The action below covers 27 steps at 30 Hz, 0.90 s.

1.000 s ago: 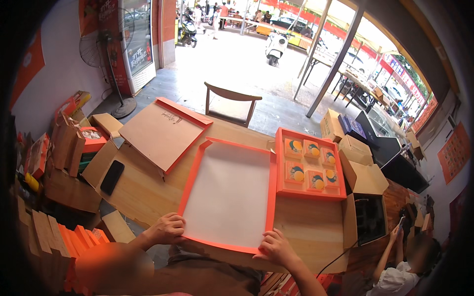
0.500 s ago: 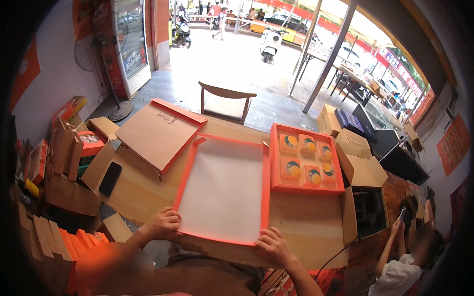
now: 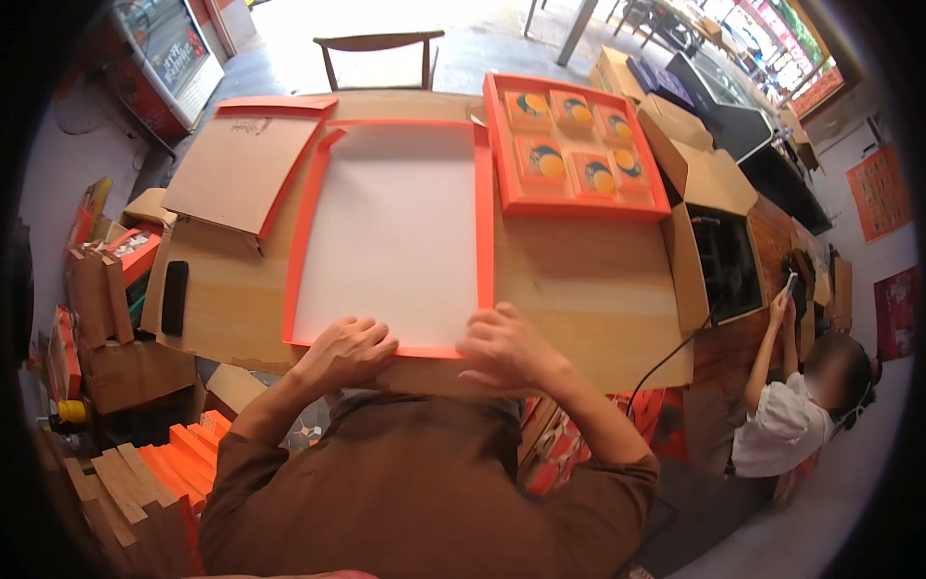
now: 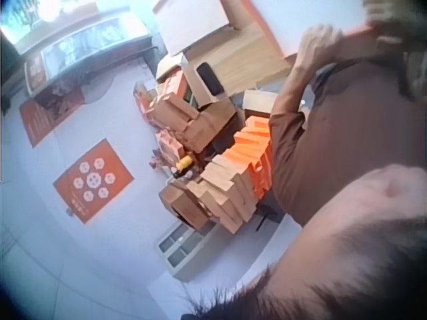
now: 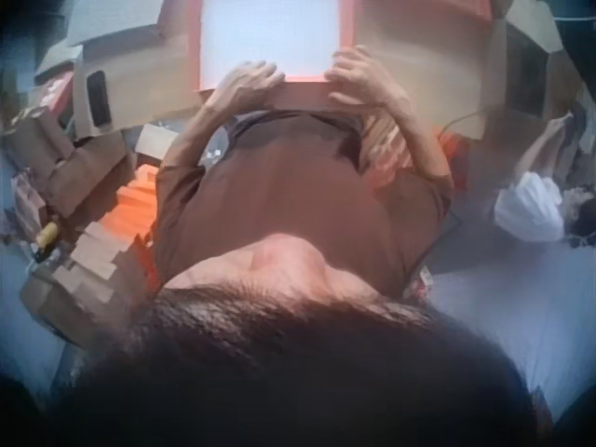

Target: The person assembles orange cardboard boxes by folding flaps and inserting white inserts. They place a printed cover sheet on top and close the box, repeating the process with multiple units on a wooden table.

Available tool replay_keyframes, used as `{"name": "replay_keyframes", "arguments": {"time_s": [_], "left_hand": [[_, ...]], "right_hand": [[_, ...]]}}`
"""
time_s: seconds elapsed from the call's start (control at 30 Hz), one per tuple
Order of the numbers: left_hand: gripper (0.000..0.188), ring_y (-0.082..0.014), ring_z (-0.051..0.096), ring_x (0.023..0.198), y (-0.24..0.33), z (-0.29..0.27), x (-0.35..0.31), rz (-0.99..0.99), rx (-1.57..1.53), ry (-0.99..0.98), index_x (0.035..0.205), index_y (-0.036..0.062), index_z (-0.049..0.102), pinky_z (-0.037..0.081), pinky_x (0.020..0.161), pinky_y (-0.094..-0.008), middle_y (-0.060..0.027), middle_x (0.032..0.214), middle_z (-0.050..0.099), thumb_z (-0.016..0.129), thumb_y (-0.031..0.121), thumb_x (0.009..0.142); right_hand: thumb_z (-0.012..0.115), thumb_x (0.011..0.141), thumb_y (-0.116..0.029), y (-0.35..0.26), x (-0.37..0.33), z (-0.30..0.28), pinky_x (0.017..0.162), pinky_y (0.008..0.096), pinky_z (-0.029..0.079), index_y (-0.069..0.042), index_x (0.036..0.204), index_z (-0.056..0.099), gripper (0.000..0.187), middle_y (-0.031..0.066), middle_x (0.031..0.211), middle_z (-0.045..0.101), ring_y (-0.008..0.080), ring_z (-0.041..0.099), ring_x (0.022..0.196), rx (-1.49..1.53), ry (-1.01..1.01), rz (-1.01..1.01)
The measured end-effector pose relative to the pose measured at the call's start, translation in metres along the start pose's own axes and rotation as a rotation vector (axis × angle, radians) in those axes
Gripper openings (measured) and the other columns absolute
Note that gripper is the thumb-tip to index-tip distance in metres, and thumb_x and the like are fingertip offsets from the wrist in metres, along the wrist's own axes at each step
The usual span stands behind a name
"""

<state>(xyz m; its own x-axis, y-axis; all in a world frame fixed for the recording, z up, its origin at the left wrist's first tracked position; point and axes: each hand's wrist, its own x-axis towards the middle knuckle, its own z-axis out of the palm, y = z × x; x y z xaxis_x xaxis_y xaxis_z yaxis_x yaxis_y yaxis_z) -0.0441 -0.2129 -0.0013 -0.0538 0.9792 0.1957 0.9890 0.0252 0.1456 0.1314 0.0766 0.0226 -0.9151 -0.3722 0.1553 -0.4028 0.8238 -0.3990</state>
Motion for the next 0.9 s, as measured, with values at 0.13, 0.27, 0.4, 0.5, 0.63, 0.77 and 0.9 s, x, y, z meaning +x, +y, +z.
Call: {"name": "replay_keyframes", "arguments": {"time_s": [0.13, 0.27, 0.4, 0.5, 0.63, 0.77, 0.9], "left_hand": [[0.023, -0.0228, 0.067, 0.085, -0.004, 0.002, 0.011, 0.054, -0.065, -0.073, 0.094, 0.01, 0.064, 0.055, 0.07, -0.0378, -0.0053, 0.089, 0.064, 0.076, 0.028, 0.09], [0.014, -0.0236, 0.067, 0.08, -0.002, 0.01, 0.015, -0.025, -0.07, -0.06, 0.093, 0.0098, 0.064, 0.056, 0.067, -0.0386, -0.0053, 0.088, 0.063, 0.073, 0.019, 0.089], [0.009, -0.0241, 0.067, 0.082, 0.02, 0.018, 0.044, -0.038, -0.074, 0.006, 0.094, 0.0093, 0.064, 0.056, 0.066, -0.039, -0.0063, 0.091, 0.064, 0.069, 0.017, 0.091], [0.007, -0.0237, 0.067, 0.084, 0.036, 0.03, 0.066, 0.038, -0.093, 0.046, 0.094, 0.0087, 0.064, 0.057, 0.065, -0.0383, -0.007, 0.091, 0.064, 0.067, 0.015, 0.092], [0.008, -0.0229, 0.068, 0.087, 0.042, 0.03, 0.071, 0.086, -0.105, -0.016, 0.097, 0.0079, 0.065, 0.058, 0.067, -0.0363, -0.0068, 0.093, 0.065, 0.066, 0.014, 0.091], [0.009, -0.0227, 0.068, 0.086, 0.039, 0.026, 0.071, 0.128, -0.11, -0.059, 0.098, 0.0085, 0.066, 0.059, 0.067, -0.0365, -0.006, 0.093, 0.066, 0.066, 0.014, 0.091], [0.007, -0.0214, 0.067, 0.083, 0.036, 0.025, 0.063, 0.12, -0.073, -0.054, 0.095, 0.0093, 0.064, 0.057, 0.064, -0.0353, -0.0051, 0.091, 0.064, 0.067, 0.013, 0.09]], "right_hand": [[0.081, 0.08, -0.024, 0.021, -0.007, -0.027, 0.124, 0.0523, 0.037, -0.016, 0.098, 0.067, 0.024, 0.0013, 0.12, 0.067, 0.0261, 0.058, 0.136, -0.198, -0.009, 0.013], [0.069, 0.09, -0.011, 0.034, -0.01, -0.003, 0.118, 0.0477, 0.045, -0.014, 0.091, 0.066, 0.005, 0.002, 0.12, 0.068, 0.0258, 0.062, 0.132, -0.229, 0.06, -0.144], [0.07, 0.09, -0.014, 0.041, -0.008, 0.002, 0.113, 0.0421, 0.05, -0.013, 0.09, 0.066, 0.004, 0.0026, 0.117, 0.07, 0.0239, 0.065, 0.128, -0.163, 0.101, -0.168], [0.07, 0.089, -0.014, 0.04, -0.007, 0.002, 0.11, 0.0391, 0.051, -0.012, 0.089, 0.066, 0.005, 0.0031, 0.114, 0.071, 0.023, 0.066, 0.125, -0.157, 0.115, -0.173], [0.072, 0.087, -0.016, 0.046, -0.006, 0.003, 0.111, 0.0396, 0.048, -0.011, 0.088, 0.066, 0.008, 0.0033, 0.109, 0.07, 0.0225, 0.066, 0.12, -0.162, 0.077, -0.172], [0.073, 0.08, -0.022, 0.03, 0.009, -0.015, 0.117, 0.0451, 0.042, -0.01, 0.087, 0.065, 0.016, 0.0051, 0.101, 0.067, 0.0249, 0.063, 0.118, -0.178, 0.013, -0.146], [0.069, 0.079, -0.029, 0.042, 0.028, -0.02, 0.121, 0.049, 0.037, -0.009, 0.086, 0.066, 0.021, 0.009, 0.1, 0.065, 0.0288, 0.059, 0.117, -0.131, -0.183, -0.217]]}}
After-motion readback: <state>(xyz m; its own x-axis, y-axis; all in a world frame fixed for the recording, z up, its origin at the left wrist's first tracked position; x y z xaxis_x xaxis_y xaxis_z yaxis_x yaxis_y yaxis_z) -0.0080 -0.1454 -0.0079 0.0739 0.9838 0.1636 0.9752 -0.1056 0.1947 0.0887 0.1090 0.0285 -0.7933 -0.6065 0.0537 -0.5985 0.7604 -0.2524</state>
